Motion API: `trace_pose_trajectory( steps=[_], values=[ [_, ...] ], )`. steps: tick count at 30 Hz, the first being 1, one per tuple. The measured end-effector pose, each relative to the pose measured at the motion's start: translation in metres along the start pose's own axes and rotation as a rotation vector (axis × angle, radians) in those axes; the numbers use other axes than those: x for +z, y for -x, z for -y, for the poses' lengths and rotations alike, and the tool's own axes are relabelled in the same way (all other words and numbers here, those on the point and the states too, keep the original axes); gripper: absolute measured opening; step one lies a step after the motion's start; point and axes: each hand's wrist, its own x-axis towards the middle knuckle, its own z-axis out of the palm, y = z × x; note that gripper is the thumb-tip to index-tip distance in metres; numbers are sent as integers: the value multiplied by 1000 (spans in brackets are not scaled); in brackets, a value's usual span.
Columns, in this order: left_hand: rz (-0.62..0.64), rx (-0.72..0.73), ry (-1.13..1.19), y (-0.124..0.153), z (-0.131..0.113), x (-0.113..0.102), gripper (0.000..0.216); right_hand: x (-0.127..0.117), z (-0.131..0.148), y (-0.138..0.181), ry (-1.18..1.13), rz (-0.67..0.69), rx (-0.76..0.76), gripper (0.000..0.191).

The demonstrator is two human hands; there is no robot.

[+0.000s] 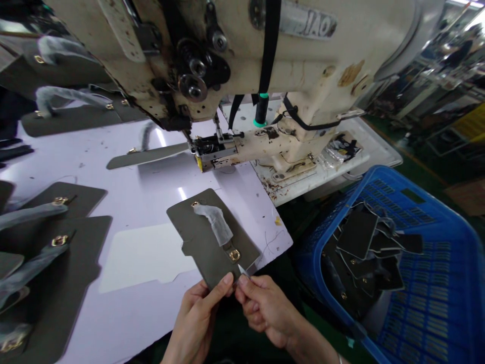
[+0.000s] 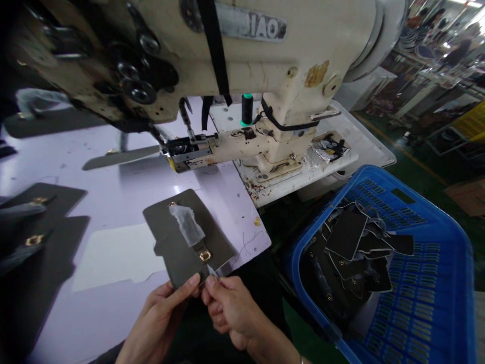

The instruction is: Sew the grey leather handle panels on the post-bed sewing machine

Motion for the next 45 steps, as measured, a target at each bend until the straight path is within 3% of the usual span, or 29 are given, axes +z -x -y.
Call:
trace_pose_trajectory(
  steps=[21, 24, 32, 45],
  values=[
    [-58, 26, -26, 4, 0, 4, 33, -18, -1, 2, -109, 73, 45, 48],
    [-78, 31, -38, 3, 0, 0, 33, -24, 1, 3, -78, 69, 27, 50],
    [11, 34, -164, 5, -10, -9, 34, -23, 15, 8, 85, 165, 43, 49],
    [-23, -80, -14, -3, -8, -2, 35, -10, 14, -1, 275, 15, -57, 42]
  ],
)
